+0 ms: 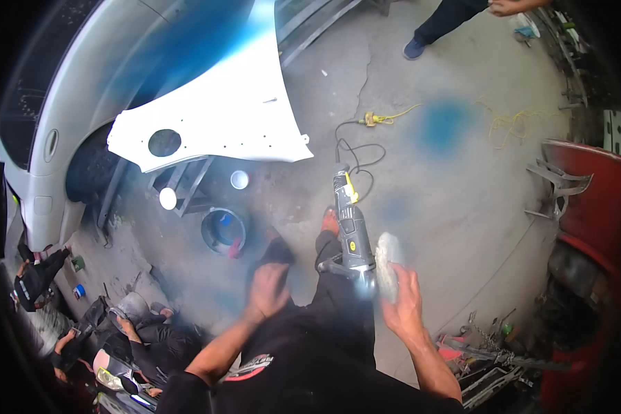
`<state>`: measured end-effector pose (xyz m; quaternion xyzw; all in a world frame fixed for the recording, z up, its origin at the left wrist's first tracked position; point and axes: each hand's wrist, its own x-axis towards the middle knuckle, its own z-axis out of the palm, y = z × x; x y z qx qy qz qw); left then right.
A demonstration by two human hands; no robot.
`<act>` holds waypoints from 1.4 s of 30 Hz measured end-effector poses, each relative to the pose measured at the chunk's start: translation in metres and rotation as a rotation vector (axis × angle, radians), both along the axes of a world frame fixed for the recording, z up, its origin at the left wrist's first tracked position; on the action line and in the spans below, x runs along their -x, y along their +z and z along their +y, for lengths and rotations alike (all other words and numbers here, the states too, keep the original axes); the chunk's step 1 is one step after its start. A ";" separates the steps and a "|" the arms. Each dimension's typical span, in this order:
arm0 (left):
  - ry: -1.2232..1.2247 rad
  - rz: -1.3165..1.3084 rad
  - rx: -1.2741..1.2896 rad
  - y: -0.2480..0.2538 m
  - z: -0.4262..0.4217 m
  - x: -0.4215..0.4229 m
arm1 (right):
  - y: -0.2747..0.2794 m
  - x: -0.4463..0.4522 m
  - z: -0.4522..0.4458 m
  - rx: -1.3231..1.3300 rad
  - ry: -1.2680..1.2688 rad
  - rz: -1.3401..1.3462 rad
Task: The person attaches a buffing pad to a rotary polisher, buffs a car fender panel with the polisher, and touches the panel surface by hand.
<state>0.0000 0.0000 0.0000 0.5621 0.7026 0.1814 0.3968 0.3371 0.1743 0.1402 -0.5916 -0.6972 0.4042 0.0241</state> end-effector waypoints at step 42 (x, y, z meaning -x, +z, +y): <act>0.723 -1.735 -0.092 0.203 0.189 -0.041 | 0.098 0.038 0.245 0.575 0.503 0.217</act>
